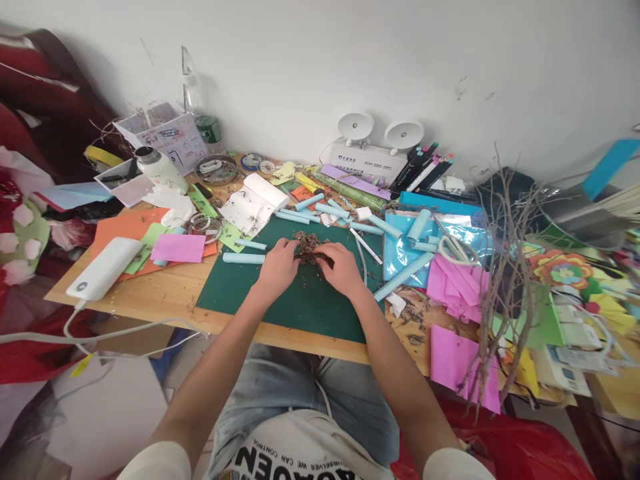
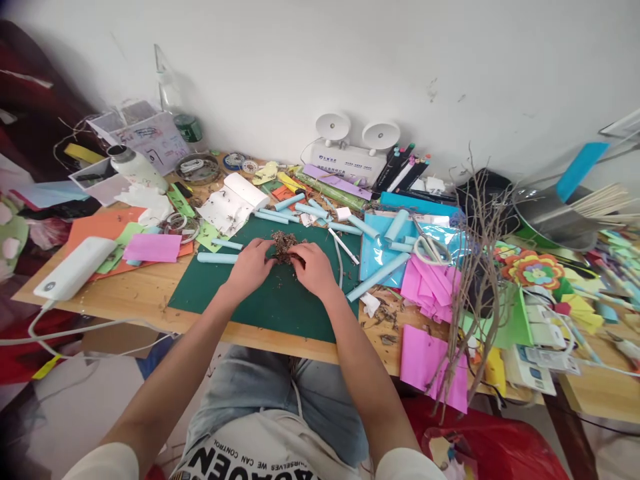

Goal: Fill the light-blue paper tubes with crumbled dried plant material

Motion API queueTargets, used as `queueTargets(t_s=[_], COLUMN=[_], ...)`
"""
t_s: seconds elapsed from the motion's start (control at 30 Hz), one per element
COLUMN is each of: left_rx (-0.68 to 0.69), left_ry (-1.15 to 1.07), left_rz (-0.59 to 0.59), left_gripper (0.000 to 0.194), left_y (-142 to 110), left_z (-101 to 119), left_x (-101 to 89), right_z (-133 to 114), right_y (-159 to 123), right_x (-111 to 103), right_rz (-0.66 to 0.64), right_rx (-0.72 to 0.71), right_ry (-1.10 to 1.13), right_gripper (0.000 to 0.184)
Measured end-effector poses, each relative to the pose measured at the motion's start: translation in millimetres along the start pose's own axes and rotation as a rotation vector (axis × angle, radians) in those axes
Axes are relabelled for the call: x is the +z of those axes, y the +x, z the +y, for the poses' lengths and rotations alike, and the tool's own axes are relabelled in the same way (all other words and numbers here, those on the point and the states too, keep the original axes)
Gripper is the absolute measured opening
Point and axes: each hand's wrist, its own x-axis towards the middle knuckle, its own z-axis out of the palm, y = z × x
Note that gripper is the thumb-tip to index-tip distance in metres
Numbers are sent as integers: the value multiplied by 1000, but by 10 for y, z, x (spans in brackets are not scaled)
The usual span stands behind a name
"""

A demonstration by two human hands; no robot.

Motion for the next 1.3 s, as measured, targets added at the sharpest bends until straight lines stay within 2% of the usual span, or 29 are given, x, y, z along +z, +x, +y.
queueTargets(t_s=[0.07, 0.13, 0.27, 0.37, 0.43, 0.5, 0.6, 0.67, 0.77, 0.8, 0.9, 1.03, 1.1, 1.2, 1.23, 1.3], left_rx=[24, 67, 54, 24, 21, -4, -116, -208, -298, -313, -354, -443, -496, -594, -648, -806], left_ry=[-14, -92, -139, -116, -220, -382, -599, -701, -792, -812, -878, -962, -1046, -1280, -1392, -1633], left_rz=[-45, -63, 34, 52, 17, 29, 127, 173, 218, 235, 262, 257, 269, 276, 242, 68], left_gripper=[26, 25, 30, 43, 38, 26, 24, 25, 26, 26, 26, 24, 22, 21, 22, 28], left_y=[30, 3, -146, -209, -203, -176, -145, -150, -194, -214, -265, -280, -254, -159, -112, -5], left_z=[11, 43, 130, 184, 213, 229, 214, 182, 134, 122, 94, 75, 102, 207, 253, 339], left_x=[69, 112, 132, 149, 165, 166, 119, 66, -6, -23, -48, -39, -26, -10, -7, -2], right_z=[13, 44, 142, 189, 188, 161, 69, -29, -196, -242, -303, -211, -156, -157, -183, -261], right_y=[-4, 3, 55, 88, 84, 65, 38, 37, 57, 69, 109, 143, 148, 154, 156, 159], right_x=[-72, -127, -115, -26, 16, 12, -70, -125, -116, -83, 52, 142, 111, 39, 28, 42], right_rz=[-41, -14, 123, 88, 51, 53, 55, -13, -155, -204, -340, -441, -398, -169, -88, 4], right_rx=[34, 82, 119, 154, 185, 185, 134, 90, 54, 54, 73, 81, 70, 64, 53, 14], right_ry=[71, 139, 85, 96, 177, 209, 36, -190, -527, -605, -735, -735, -654, -467, -412, -354], right_gripper=[32, 37, 32, 35, 38, 39, 39, 41, 62, 63, 46, 31, 28, 26, 26, 26])
